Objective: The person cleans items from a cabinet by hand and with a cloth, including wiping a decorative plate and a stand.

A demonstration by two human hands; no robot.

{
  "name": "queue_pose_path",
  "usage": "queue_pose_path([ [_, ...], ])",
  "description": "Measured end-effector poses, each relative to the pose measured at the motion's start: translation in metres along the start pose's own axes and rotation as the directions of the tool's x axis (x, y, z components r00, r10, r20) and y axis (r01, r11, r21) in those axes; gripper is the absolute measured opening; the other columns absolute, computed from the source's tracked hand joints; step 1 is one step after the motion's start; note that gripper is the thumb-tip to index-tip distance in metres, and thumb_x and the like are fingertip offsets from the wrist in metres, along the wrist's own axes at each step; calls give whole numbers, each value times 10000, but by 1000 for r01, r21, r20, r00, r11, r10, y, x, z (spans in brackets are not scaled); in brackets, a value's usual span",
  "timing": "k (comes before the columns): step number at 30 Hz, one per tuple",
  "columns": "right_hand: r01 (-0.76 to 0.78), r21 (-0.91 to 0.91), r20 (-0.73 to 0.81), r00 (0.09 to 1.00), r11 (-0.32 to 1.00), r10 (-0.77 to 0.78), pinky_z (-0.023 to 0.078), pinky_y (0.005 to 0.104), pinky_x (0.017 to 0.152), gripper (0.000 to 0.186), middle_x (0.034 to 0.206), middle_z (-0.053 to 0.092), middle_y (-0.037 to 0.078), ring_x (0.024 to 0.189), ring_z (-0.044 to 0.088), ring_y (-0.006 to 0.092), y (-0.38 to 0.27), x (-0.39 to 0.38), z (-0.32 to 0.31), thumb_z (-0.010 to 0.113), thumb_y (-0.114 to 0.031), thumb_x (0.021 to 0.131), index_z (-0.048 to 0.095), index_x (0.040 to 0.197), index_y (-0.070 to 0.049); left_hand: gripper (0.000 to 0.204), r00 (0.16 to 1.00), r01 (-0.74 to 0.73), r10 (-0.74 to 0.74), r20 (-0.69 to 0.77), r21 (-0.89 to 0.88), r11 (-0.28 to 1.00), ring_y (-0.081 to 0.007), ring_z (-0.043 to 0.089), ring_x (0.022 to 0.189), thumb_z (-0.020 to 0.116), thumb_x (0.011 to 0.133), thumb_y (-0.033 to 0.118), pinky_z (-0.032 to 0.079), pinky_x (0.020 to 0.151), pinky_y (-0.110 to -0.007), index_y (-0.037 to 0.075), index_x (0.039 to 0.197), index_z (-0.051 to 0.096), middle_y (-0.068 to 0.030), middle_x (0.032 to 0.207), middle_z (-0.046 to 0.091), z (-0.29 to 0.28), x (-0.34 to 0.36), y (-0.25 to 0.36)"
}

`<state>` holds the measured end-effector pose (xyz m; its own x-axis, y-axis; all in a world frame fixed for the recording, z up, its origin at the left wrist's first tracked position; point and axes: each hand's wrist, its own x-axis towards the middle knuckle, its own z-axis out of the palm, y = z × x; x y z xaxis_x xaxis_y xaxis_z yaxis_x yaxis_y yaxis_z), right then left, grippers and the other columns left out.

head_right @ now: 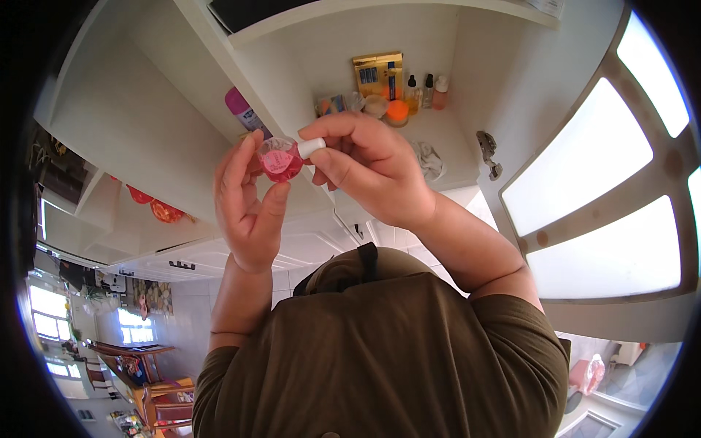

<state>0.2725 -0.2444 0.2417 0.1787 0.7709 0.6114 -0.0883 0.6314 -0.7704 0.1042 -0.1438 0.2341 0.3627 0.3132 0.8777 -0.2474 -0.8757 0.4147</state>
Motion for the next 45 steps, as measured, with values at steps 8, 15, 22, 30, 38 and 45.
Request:
queue_pose_path([
  [8,-47,93,-9,999,994,48,499,226,670,224,902,623,19,760,590,62,0,-3,-5,527,-58,995,564,1211,-10,524,996,-79,79,40,-1,997,-240,623,972,745,828,63,534,808,-328,-40,1296,532,-194,1204,594,6,2,-4],
  [15,5,63,-25,1000,998,-4,479,226,674,228,897,603,14,770,571,64,-2,-7,-13,527,-63,994,575,1209,-8,508,990,-142,142,24,-5,990,-262,617,950,784,793,81,526,790,-335,-26,1232,553,-180,1137,601,19,5,-4],
  [22,106,-120,-24,994,987,-109,419,230,627,209,869,571,19,720,515,71,-13,-4,-17,538,-61,967,625,1143,10,590,975,-221,219,-48,-53,974,-237,596,890,882,683,127,481,736,-329,32,1146,529,-128,1037,582,38,-4,-6],
  [30,160,-230,17,987,960,-160,397,232,618,217,886,563,35,709,489,78,-14,-4,-23,521,-60,955,633,1121,25,621,967,-251,248,-65,-46,967,-216,595,838,921,627,152,472,686,-299,64,1099,527,-116,1022,586,49,-5,-5],
  [38,166,-336,52,986,927,-158,415,235,700,259,987,605,69,797,519,97,-18,-4,-28,503,-83,950,626,1141,42,615,960,-273,272,-64,-9,962,-214,585,836,926,627,189,475,680,-294,60,1080,532,-114,993,604,51,-4,-6],
  [45,110,-326,50,994,939,-99,434,249,752,262,1024,609,84,857,545,119,-19,-3,-27,490,-81,953,623,1144,41,617,959,-276,276,-64,6,961,-208,583,835,926,632,198,478,667,-283,54,1082,529,-114,993,603,51,-5,-8],
])
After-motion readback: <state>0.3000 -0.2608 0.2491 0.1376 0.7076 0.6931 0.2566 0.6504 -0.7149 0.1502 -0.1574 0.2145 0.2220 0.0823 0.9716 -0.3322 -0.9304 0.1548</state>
